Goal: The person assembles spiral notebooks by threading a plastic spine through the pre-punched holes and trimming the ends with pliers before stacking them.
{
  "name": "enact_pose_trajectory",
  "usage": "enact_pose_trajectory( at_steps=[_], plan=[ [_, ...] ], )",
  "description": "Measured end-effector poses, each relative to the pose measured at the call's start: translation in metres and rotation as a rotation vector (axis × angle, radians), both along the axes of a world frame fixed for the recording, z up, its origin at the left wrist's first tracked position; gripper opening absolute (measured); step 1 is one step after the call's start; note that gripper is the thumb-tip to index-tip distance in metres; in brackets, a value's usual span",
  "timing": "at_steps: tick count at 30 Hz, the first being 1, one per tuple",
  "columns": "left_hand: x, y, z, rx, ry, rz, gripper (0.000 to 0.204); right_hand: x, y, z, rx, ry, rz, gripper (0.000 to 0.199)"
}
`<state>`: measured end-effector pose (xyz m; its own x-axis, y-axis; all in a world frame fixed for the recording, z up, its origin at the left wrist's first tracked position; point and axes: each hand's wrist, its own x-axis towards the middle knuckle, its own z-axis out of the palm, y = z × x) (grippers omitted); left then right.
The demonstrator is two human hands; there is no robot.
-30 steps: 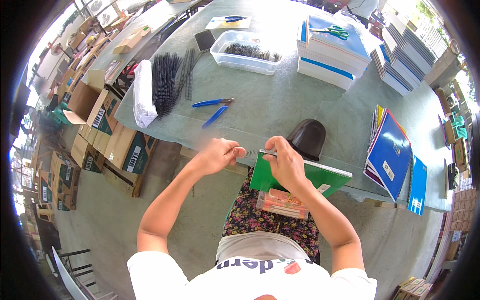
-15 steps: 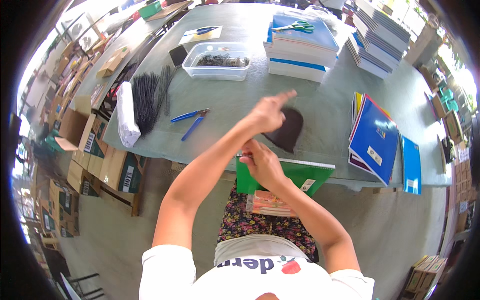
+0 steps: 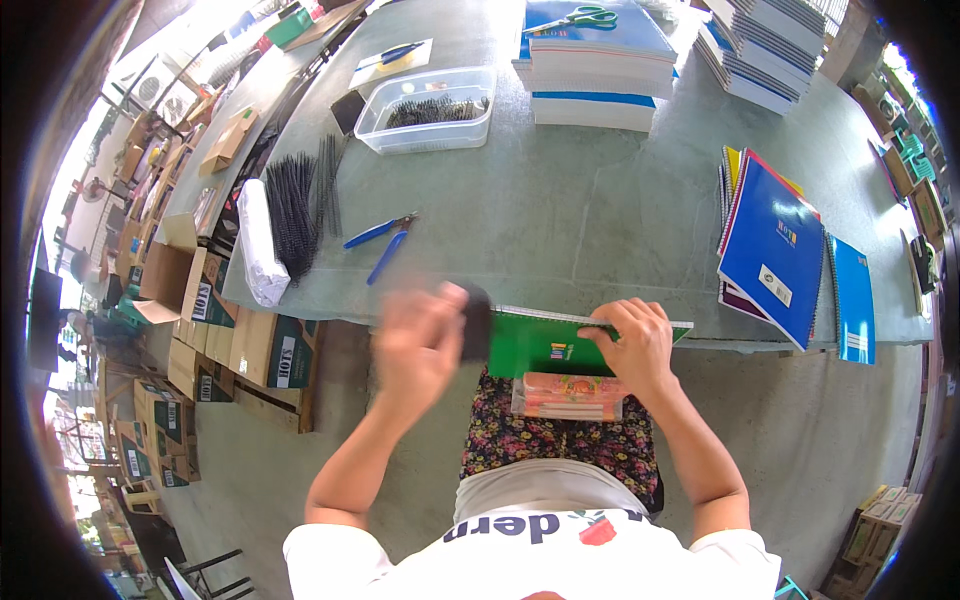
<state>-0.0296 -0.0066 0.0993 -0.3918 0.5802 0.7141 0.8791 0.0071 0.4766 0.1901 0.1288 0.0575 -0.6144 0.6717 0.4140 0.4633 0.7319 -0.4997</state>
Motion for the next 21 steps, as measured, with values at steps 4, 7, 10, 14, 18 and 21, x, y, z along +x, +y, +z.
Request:
enact_pose_trajectory(
  at_steps=[4,7,10,14,18,21],
  plan=[
    [0.000,-0.016,-0.018,-0.419,-0.053,-0.343,0.030,-0.008,-0.007,0.010,-0.043,-0.044,-0.071,0.019],
    [-0.001,-0.002,-0.014,-0.367,0.052,-0.285,0.024,-0.011,-0.002,0.014,-0.064,-0.182,-0.027,0.014],
    [0.008,-0.010,-0.018,-0.489,-0.102,-0.325,0.022,-0.009,-0.006,0.009,-0.116,-0.158,0.009,0.013],
    [-0.001,0.000,0.004,-0.052,0.094,-0.119,0.025,-0.011,-0.010,0.006,-0.086,-0.107,-0.058,0.013],
    [-0.001,-0.012,-0.027,-0.609,0.134,-0.427,0.036,-0.026,-0.010,0.010,-0.068,-0.081,0.036,0.011],
    [0.000,0.002,0.011,-0.074,0.026,-0.149,0.029,-0.025,-0.014,0.001,-0.082,-0.051,0.027,0.011]
  ],
)
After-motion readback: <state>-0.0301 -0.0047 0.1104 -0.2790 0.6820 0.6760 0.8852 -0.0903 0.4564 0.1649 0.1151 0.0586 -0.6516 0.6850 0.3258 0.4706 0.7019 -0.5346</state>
